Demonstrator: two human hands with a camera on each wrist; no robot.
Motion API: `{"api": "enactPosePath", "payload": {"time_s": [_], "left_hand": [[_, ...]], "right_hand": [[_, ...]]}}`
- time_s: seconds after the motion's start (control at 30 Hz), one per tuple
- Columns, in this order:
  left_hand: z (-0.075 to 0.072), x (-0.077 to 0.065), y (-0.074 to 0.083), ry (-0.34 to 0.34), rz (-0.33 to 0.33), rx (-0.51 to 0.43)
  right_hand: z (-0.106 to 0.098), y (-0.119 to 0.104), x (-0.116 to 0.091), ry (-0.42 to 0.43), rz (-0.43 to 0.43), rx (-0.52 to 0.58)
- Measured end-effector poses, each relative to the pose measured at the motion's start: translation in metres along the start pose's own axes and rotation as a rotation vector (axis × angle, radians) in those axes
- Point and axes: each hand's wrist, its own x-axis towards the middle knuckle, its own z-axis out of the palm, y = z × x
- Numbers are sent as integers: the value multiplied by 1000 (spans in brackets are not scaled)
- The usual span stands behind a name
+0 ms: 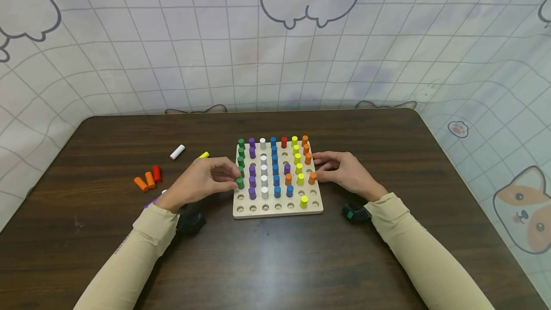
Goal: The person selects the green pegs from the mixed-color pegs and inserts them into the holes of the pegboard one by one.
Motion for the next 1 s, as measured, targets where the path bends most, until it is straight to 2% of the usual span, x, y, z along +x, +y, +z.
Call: {"api": "enactPosePath", "payload": {"time_s": [0.3,0.7,0.87,1.0], "left_hand": [[-8,-5,3,22,-4,36],[-36,-17,3,107,30,139],[-48,-28,3,100,-19,179],[-54,-34,2,82,-64,148]], "right_hand": [[0,1,0,6,0,0],[-1,-2,-1,1,10,-12],[0,-2,0,-2,5,-14],[0,-2,-1,-1,-3,-12]]}}
